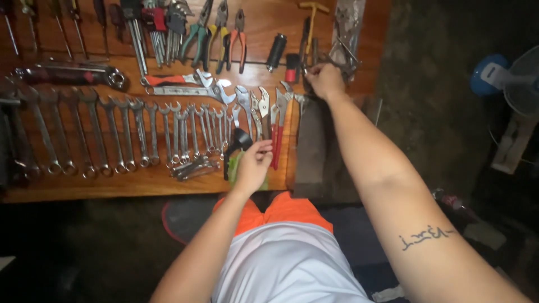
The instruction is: Organizing various mechanical tools like wrenches and pliers on a workbench and placing some items into a metal toolbox.
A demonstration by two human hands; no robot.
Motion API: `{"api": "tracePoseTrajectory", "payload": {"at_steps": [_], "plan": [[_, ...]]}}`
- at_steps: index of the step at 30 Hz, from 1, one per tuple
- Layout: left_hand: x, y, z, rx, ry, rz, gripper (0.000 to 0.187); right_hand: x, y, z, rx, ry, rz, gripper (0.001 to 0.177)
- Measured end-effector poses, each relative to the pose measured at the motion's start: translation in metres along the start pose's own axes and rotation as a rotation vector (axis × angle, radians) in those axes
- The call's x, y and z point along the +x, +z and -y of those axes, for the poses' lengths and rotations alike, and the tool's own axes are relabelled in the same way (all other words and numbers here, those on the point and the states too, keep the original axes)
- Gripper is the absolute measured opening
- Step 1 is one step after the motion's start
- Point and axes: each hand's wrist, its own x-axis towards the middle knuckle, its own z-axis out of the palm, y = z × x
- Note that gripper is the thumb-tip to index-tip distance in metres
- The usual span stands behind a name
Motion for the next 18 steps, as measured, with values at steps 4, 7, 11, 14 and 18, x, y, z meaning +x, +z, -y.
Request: {"api": "tracePoseTrajectory", "payload": {"at_steps": [4, 7, 11, 14, 18], "plan": [[0.008, -0.011, -0.004, 0.004, -0.008, -0.015, 0.033, -0.004, -0.014, 0.043, -0.184, 0.096, 0.091, 0.032], [0.011, -0.02, -0.011, 0.021, -0.029, -0.026, 0.034, -0.001, -0.013, 0.054, -0.351, 0.172, 0.103, 0.048], [0.015, -0.024, -0.008, 0.021, -0.035, -0.016, 0.034, 0.004, -0.01, 0.052, -0.391, 0.193, 0.143, 0.047], [0.016, -0.025, -0.004, 0.008, -0.015, -0.016, 0.034, 0.008, -0.005, 0.035, -0.337, 0.173, 0.14, 0.039], [0.014, -0.025, -0.006, 0.02, -0.014, -0.011, 0.034, 0.021, -0.006, 0.005, -0.141, -0.001, 0.196, 0.039]]}}
